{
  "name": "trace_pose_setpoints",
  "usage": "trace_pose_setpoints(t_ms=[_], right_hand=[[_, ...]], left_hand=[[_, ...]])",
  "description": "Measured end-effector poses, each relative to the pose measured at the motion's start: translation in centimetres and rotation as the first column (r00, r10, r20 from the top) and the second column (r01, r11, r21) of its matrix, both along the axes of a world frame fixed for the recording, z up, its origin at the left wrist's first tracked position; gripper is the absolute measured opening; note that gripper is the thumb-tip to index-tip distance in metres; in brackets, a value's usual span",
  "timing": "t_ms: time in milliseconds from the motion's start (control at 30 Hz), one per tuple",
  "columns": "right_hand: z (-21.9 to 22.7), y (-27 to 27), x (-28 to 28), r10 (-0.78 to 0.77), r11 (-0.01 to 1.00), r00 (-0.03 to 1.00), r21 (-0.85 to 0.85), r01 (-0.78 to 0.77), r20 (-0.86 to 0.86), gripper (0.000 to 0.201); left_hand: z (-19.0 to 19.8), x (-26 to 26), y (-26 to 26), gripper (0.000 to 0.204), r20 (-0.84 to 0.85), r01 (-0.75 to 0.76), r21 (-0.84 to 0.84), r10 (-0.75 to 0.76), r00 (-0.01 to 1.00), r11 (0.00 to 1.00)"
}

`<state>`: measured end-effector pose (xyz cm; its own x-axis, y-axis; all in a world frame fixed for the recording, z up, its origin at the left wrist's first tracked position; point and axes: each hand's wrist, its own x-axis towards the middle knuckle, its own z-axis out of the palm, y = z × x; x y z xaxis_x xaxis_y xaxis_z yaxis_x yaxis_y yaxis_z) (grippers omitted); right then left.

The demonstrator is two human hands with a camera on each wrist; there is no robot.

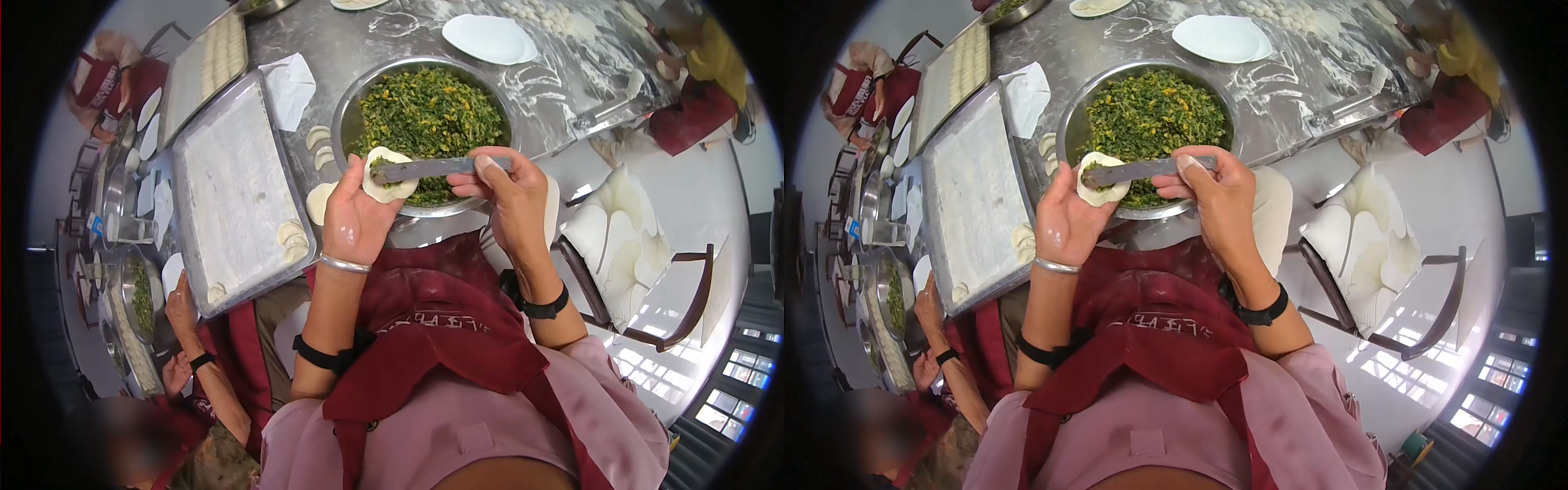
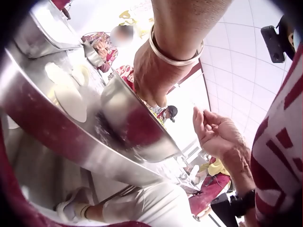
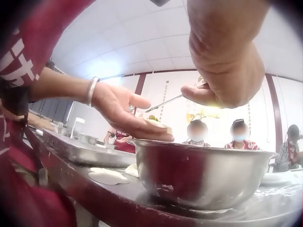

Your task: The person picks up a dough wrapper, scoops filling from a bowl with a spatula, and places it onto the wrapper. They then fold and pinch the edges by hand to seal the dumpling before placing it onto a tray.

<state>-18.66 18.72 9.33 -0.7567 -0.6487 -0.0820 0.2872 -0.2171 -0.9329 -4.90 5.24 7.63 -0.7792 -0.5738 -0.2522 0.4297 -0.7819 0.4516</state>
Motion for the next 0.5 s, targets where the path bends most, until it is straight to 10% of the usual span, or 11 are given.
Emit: trace_pose_setpoints(t_ms=[500], right_hand=[[-0.5, 0.1, -1.2, 0.017, 0.997, 0.990, 0.070, -0.027, 0.138, 0.017]], left_hand=[[-0.4, 1.3, 0.7, 0.048, 0.065, 0.051, -0.091, -0.045, 0.997, 0.995]])
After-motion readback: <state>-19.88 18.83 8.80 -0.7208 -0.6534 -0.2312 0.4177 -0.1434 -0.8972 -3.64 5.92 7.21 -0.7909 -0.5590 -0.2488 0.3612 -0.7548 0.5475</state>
